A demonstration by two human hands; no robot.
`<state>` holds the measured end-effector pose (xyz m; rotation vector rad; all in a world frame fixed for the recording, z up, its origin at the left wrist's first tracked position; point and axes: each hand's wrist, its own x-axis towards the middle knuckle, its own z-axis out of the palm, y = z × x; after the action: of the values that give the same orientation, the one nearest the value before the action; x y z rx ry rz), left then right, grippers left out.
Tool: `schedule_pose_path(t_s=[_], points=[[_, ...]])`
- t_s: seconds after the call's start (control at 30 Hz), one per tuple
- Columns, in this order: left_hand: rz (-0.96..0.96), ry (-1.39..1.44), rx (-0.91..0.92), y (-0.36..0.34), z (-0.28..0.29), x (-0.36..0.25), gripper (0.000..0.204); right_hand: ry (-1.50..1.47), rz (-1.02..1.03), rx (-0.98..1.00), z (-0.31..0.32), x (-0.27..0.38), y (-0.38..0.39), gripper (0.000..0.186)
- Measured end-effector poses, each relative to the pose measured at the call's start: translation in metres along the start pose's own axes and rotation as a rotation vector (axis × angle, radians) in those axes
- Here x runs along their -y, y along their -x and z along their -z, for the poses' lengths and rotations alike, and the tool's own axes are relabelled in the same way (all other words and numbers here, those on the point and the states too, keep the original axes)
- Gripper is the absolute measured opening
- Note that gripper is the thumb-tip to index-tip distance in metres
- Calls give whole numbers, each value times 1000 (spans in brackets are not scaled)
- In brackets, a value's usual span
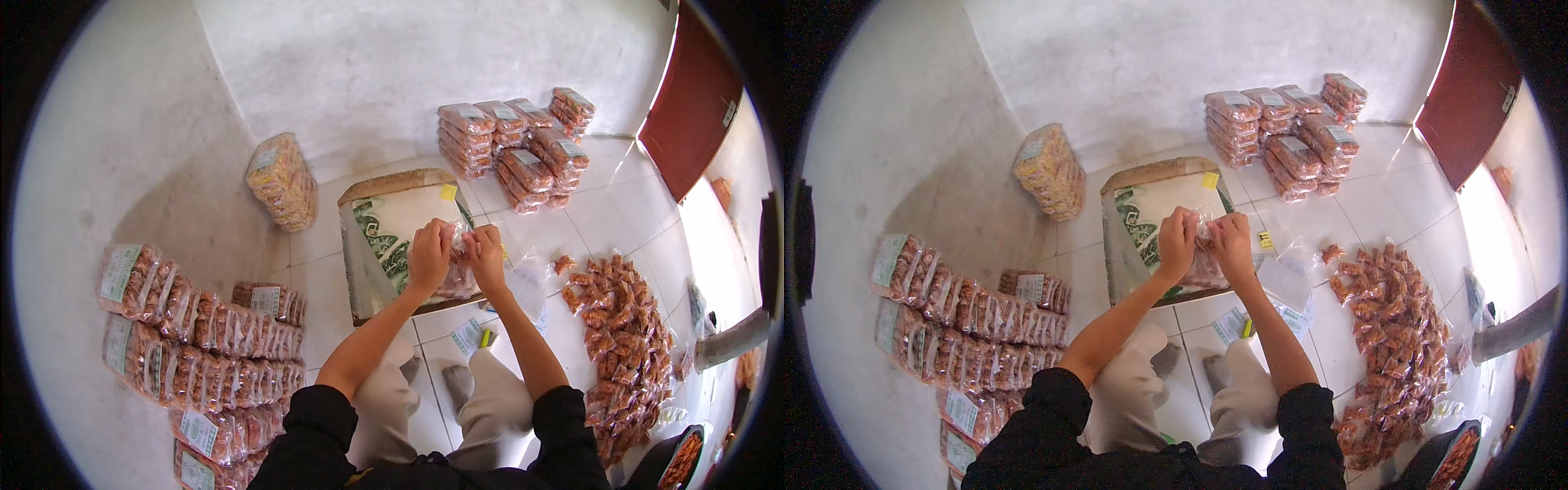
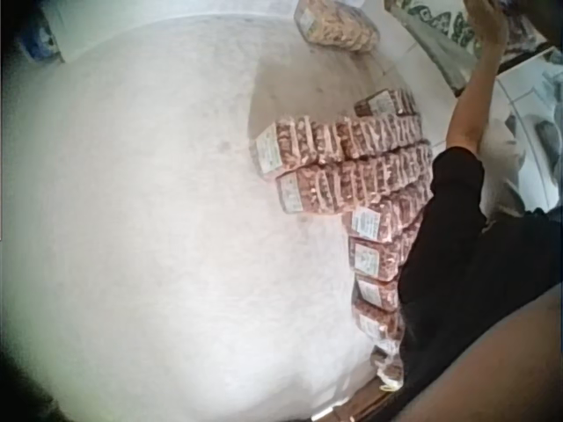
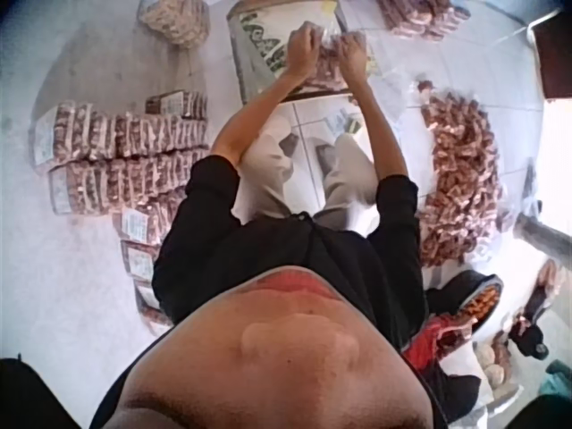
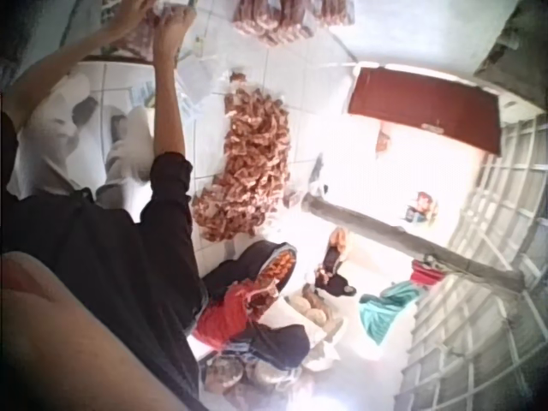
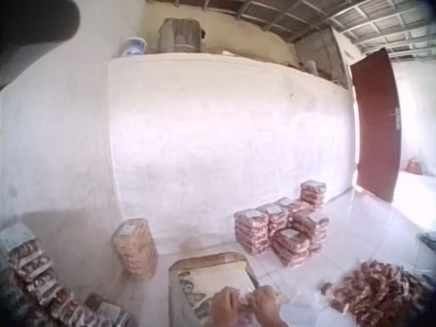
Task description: The person applies labels to plastic bags of food items, seals the bags by hand, and places them onto a pile on the floor.
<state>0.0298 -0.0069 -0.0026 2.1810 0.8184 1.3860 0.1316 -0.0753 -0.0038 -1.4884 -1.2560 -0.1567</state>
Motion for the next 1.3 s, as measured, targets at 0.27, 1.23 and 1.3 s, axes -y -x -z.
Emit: schedule_pose_path(t_s=[0.27,1.23,1.3], points=[[74,-8,29,-1,-1,-5,18,171,14,50,-8,-8,-2,15],[174,78,79,-2,0,-2,19,-240,-484,295,9,2,-19,31],[175,100,69,-2,1,-4,20,-150,-443,205,1,9,-16,30]])
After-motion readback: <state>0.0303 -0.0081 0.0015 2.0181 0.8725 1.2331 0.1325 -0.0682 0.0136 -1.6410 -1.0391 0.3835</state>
